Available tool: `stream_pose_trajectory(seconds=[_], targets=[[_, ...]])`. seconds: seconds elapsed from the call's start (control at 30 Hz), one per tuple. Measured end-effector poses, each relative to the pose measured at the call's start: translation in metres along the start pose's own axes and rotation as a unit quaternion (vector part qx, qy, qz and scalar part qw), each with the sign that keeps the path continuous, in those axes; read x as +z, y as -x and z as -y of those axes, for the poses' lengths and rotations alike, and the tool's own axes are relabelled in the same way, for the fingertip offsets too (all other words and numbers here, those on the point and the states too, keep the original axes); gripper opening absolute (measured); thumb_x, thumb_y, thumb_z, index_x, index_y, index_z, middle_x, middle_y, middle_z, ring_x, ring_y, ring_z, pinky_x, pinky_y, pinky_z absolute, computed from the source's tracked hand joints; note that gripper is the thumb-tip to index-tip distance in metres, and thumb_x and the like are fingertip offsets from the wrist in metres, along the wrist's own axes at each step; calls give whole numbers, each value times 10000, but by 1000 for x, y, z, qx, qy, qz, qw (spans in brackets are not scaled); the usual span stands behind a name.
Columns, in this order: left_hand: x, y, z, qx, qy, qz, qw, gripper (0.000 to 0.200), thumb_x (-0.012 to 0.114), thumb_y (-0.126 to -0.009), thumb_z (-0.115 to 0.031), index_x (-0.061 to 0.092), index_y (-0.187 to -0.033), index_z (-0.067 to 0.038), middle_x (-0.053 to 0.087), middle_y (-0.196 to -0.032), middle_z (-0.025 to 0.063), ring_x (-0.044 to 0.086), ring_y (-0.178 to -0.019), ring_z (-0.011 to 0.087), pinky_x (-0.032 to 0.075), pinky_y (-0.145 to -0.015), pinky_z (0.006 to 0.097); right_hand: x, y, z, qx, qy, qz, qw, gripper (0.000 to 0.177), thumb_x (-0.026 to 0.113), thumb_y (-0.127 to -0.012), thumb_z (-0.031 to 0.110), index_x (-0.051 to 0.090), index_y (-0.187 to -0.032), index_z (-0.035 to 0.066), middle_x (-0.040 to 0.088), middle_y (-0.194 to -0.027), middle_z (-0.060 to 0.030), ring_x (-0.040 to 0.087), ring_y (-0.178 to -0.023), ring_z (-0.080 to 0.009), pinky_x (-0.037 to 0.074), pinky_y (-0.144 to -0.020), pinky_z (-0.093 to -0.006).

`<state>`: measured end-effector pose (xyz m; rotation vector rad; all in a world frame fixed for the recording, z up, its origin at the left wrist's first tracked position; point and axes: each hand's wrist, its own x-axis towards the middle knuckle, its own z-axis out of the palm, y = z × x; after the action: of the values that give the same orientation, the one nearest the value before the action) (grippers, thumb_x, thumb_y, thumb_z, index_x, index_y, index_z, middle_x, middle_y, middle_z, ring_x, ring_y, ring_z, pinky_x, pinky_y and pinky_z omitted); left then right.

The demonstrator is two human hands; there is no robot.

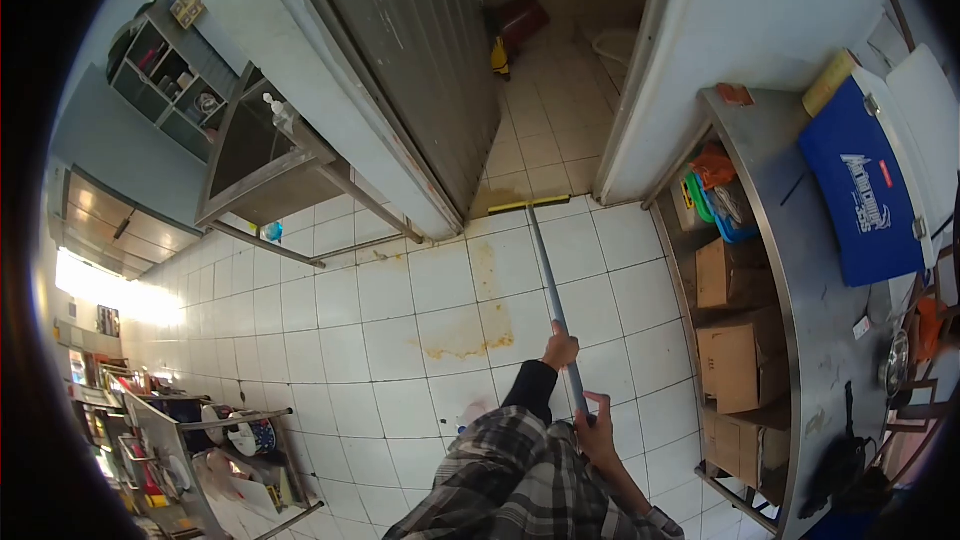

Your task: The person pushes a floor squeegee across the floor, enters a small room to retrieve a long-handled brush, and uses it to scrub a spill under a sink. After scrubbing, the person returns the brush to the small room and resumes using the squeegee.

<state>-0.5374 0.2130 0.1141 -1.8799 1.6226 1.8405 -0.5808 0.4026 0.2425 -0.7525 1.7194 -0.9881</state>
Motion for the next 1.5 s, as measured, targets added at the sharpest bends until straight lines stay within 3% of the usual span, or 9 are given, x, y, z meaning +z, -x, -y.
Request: stream_pose_trajectory(seconds=[0.23,0.47,0.8,0.93,1.07,1.23,1.3,1.47,1.5], targets=[[27,62,-30,68,89,29,993,856,484,-814,-247,-102,-1340,89,608,-708,262,616,-540,357,534,-474,403,-45,45,71,147,-150,10,978,387,482,-904,88,301,-1225,206,453,-605,-13,372,-428,-72,274,-349,-216],[129,171,-20,95,156,29,983,917,508,-820,-284,-162,-1306,111,610,-662,241,606,-562,397,498,-515,456,-145,152,103,215,-25,30,976,475,490,-869,15,268,-1258,174,502,-598,-43,423,-425,-77,315,-356,-222],[175,274,-3,-85,174,80,978,899,509,-829,-262,-165,-1294,110,631,-746,172,645,-630,305,538,-588,356,-203,207,114,268,69,100,956,474,515,-820,-14,306,-1215,147,504,-566,-41,438,-419,-78,322,-363,-233],[177,244,33,-100,138,38,985,883,502,-827,-267,-142,-1303,105,623,-730,190,643,-678,333,522,-618,382,-173,197,95,280,84,116,949,473,542,-812,-39,356,-1225,99,560,-634,-60,548,-525,-107,427,-485,-240],[135,215,54,-78,87,35,993,896,507,-825,-260,-163,-1323,67,612,-791,233,631,-660,350,517,-601,390,-136,177,-4,-142,260,104,949,414,511,-823,-54,389,-1198,71,537,-901,-103,570,-669,-162,462,-552,-280],[63,117,58,-103,145,116,977,913,508,-832,-265,-210,-1329,-1,601,-766,208,617,-603,323,510,-454,409,-53,118,28,42,99,85,991,344,529,-842,45,417,-1167,52,485,-1057,-124,549,-866,-208,476,-651,-303],[41,56,72,-62,117,125,983,937,510,-828,-235,-260,-1308,-2,593,-732,188,602,-547,296,498,-393,384,-8,74,18,-90,132,26,987,341,549,-866,93,408,-1174,54,494,-942,-96,536,-846,-167,479,-629,-282],[-54,7,-1,29,106,40,993,908,538,-816,-233,-159,-1348,2,607,-746,158,614,-582,287,530,-434,375,48,-9,46,-18,-83,-13,996,365,495,-891,85,338,-1219,119,431,-607,11,395,-482,-59,351,-424,-218],[-54,13,-5,56,157,48,985,897,544,-811,-237,-124,-1360,3,612,-754,161,620,-594,290,532,-437,375,30,-1,104,110,-123,27,986,379,472,-897,72,315,-1234,147,422,-591,6,363,-443,-69,328,-383,-223]])
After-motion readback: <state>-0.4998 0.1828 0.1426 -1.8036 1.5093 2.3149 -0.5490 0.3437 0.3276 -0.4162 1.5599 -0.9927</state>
